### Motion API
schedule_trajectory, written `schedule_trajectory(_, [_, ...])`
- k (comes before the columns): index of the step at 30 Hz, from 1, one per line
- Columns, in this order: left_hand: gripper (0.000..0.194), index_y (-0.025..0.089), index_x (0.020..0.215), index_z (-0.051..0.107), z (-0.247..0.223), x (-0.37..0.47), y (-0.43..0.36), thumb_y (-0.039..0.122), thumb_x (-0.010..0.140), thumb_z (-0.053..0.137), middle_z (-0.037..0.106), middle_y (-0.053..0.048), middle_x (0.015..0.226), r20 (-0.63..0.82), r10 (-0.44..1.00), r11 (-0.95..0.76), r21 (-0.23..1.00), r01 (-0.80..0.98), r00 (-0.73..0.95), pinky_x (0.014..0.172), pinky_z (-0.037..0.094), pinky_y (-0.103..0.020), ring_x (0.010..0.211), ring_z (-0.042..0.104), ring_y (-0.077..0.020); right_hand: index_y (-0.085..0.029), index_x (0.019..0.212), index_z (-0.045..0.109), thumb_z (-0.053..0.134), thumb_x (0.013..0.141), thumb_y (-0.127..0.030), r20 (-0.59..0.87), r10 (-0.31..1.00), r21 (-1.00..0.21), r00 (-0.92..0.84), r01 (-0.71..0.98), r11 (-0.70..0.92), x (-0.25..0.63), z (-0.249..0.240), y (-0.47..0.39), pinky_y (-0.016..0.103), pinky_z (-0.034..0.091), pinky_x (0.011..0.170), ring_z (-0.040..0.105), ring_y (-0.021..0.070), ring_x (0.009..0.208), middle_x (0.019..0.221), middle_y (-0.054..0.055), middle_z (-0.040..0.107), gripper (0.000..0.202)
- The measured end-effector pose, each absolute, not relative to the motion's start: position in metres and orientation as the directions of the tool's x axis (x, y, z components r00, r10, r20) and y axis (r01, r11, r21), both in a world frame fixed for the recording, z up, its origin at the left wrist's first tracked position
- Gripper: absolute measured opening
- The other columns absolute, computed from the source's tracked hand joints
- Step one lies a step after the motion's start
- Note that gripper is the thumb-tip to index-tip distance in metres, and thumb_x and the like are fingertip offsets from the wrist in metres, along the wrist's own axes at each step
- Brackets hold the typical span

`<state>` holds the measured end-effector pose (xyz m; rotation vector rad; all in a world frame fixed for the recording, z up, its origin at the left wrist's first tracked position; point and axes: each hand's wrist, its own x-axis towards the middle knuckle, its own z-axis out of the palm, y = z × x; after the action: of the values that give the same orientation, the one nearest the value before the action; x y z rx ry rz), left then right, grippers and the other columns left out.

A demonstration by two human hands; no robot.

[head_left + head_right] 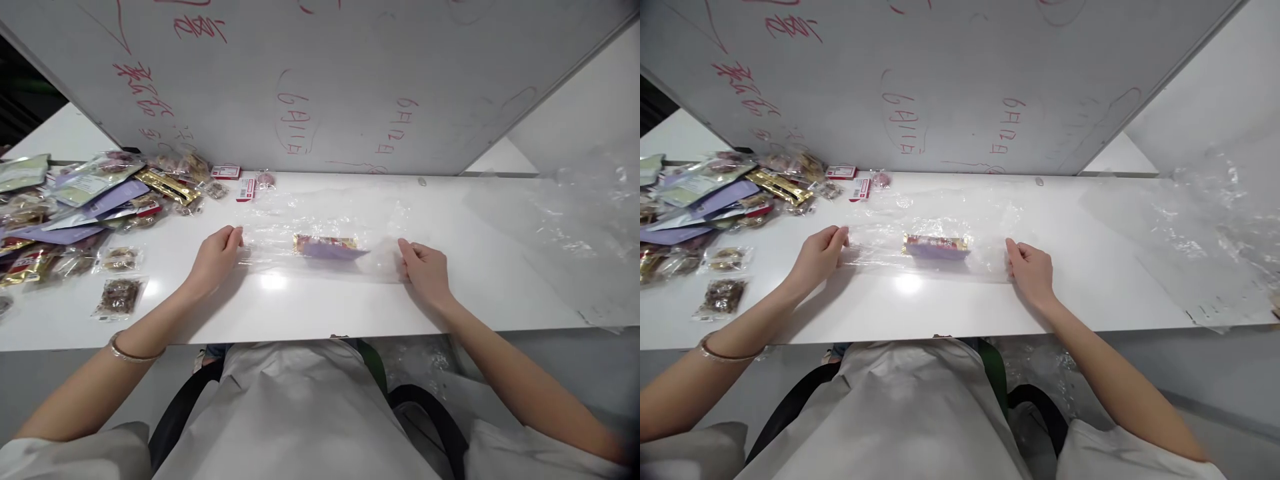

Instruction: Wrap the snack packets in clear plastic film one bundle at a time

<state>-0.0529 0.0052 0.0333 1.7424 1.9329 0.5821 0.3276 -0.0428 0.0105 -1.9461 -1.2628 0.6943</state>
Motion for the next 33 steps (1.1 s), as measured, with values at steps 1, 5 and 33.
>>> schedule_trajectory(1, [0.035,0.023,0.074,0.048,0.034,-0.052,0.006,0.044,0.097,0.033,0.05,0.0,0.054,-0.047,0.995,0.098,0.489,0.867,-0.086,0.056,0.035,-0.03,0.055,0.053,-0.0199,-0.021,0.052,0.044,0.05,0.094,-0.048,-0.056,0.926,-0.703,0.372,0.644,-0.302,0.331,0.013,-0.04,0.029,0.036,0.054,0.048,0.0132,0.048,0.047,-0.001,0.049,0.05])
schedule_trajectory(5, [0.037,0.021,0.079,0.055,0.036,-0.049,0.008,0.04,0.097,0.03,0.064,-0.007,0.068,-0.091,0.995,0.052,0.113,0.992,-0.042,0.056,0.029,-0.031,0.065,0.061,-0.0251,-0.021,0.048,0.038,0.043,0.091,-0.033,-0.097,0.936,-0.383,0.339,0.855,-0.35,0.343,0.015,-0.034,0.031,0.028,0.053,0.04,0.0129,0.047,0.047,-0.001,0.049,0.045])
schedule_trajectory(33, [0.048,0.02,0.134,0.059,0.029,-0.043,0.024,0.016,0.09,0.038,0.058,-0.008,0.143,-0.056,0.672,-0.703,0.262,0.661,0.738,0.111,0.043,-0.042,0.128,0.057,-0.0238,-0.018,0.131,0.059,0.037,0.091,-0.009,0.183,0.754,-0.085,-0.631,0.753,0.652,0.332,-0.001,-0.022,0.048,0.056,0.094,0.061,0.0288,0.123,0.129,0.012,0.067,0.047])
